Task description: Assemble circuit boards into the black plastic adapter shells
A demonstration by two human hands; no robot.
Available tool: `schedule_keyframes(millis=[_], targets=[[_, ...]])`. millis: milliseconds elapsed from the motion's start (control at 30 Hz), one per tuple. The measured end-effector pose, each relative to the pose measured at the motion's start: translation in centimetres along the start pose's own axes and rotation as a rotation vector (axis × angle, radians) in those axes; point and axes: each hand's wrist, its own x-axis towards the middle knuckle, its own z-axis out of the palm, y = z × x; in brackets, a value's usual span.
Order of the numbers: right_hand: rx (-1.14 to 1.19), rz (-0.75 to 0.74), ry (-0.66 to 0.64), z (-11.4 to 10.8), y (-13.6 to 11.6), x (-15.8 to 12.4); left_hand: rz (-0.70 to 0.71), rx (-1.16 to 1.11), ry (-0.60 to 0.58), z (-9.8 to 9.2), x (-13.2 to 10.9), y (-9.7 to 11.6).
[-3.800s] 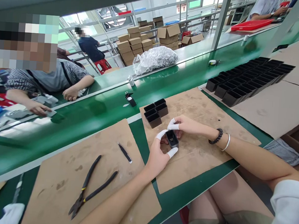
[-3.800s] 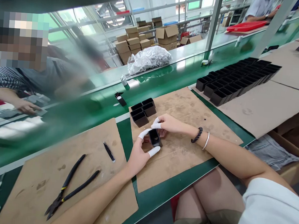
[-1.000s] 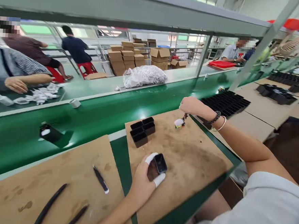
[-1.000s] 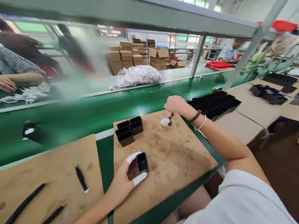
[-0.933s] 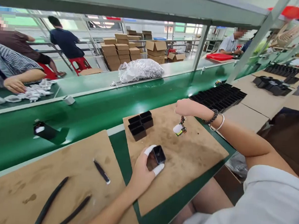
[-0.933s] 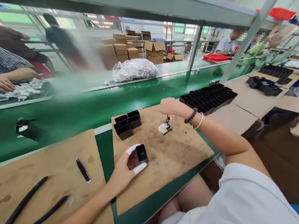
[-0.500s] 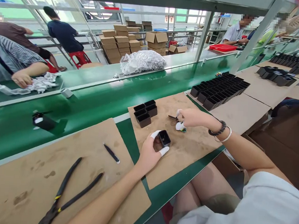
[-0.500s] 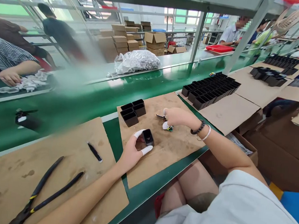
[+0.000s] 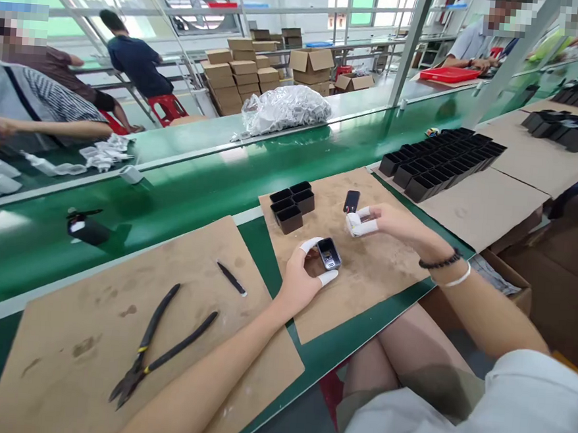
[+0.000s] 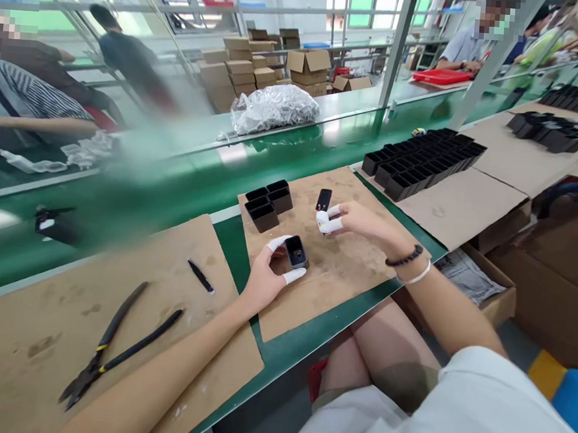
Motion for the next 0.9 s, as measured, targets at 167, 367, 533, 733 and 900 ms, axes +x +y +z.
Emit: schedule_keyframes(millis=[167,367,533,733,900], targets=[[0.841,-0.134,0.116,5.0,2.5,-4.0,0.088,-0.011,0.023,0.0,-0.1,-0.2],[0.756,-0.310,0.311,8.2,2.0,-5.5,0.221,0.013,-0.028,-0.2,-0.3,0.6],[0.592,-0.492,0.431,9.4,3.1,-4.6,0.312,0.060,-0.030,-0.1,-0.5,0.9],[0.496,-0.504,0.351,9.3,3.7,-4.5,0.295,0.021,-0.022,-0.1,-0.5,0.7],[0.520,-0.521,0.308,9.0,3.0,-4.6,0.298,0.008,-0.019,0.0,-0.6,0.9]])
